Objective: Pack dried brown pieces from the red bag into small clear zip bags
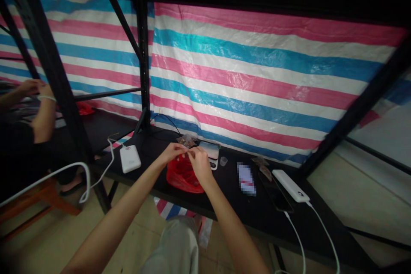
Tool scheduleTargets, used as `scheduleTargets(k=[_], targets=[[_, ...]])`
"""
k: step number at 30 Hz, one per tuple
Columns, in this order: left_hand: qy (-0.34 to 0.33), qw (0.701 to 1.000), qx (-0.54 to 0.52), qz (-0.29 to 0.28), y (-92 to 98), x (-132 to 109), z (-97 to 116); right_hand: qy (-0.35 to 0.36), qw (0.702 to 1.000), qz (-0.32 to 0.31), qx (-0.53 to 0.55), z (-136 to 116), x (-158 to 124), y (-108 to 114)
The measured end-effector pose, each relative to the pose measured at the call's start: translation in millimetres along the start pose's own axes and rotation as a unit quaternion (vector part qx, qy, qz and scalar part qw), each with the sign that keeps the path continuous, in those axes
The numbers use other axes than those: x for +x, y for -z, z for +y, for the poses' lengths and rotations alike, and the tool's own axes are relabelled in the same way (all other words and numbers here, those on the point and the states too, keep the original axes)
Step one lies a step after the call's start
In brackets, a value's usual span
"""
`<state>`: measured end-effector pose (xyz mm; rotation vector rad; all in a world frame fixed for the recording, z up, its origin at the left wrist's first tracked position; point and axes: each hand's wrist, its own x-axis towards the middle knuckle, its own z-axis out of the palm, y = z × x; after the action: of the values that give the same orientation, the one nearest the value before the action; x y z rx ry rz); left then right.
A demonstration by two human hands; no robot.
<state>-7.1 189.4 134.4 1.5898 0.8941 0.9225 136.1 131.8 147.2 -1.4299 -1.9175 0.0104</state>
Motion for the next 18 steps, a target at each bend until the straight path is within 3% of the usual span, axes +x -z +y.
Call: scheduleTargets(k=[6,10,14,18], targets=[[0.003,0.988,0.137,0.064,-1.8,-2,4,-0.048,0.992,-0.04,-0.106,-6,1,13],[-0.015,0.978,0.181,0.102,-5.0,0,7,-0.093,0.993,-0.059,-0.035,2,6,10],[-0.026,0.979,0.19,0.074,-5.6,2,8,-0.138,0.989,-0.051,0.035,9,9,7],[-0.017,0.979,0.198,0.047,-4.2,4,6,-0.166,0.985,-0.033,-0.041,6,12,11]])
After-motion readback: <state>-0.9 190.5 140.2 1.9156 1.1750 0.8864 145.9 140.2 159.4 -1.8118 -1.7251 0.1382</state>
